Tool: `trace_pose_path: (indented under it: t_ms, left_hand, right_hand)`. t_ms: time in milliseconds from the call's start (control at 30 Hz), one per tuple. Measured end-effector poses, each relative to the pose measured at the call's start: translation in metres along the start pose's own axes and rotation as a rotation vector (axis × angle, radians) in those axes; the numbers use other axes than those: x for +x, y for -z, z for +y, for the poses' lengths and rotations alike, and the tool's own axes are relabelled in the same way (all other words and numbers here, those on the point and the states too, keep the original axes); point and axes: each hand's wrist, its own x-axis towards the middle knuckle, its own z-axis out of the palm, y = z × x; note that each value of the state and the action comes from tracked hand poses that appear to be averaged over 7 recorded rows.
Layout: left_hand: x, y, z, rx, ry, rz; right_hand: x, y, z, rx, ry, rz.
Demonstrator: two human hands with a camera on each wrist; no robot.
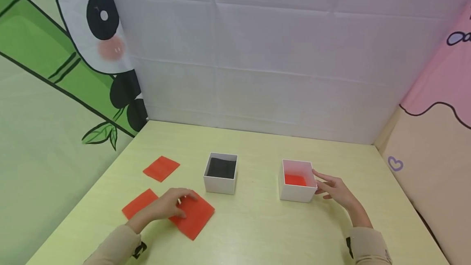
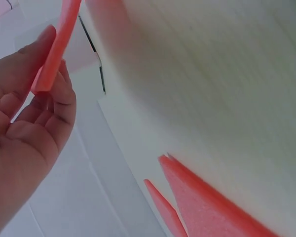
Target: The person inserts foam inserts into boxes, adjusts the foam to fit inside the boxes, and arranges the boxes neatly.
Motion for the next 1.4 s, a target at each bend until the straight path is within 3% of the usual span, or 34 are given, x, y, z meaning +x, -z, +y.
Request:
trace_pose_path:
  t_ms: [267, 867, 1400]
  left_hand:
    - [0.002, -0.001, 0.007, -0.116, -0.005, 0.008]
    - [0.013, -0.02, 0.028, -0.169, -0.099, 0.014]
    - [0.022, -0.039, 0.039, -0.27, -0.079, 0.065]
  right_hand:
    - [0.0, -0.001, -0.003, 0.008, -0.016, 0.01]
    - [0.0, -0.002, -0.001, 0.014, -0.015, 0.015]
    - [0.0, -0.002, -0.002, 0.019, -0.033, 0.022]
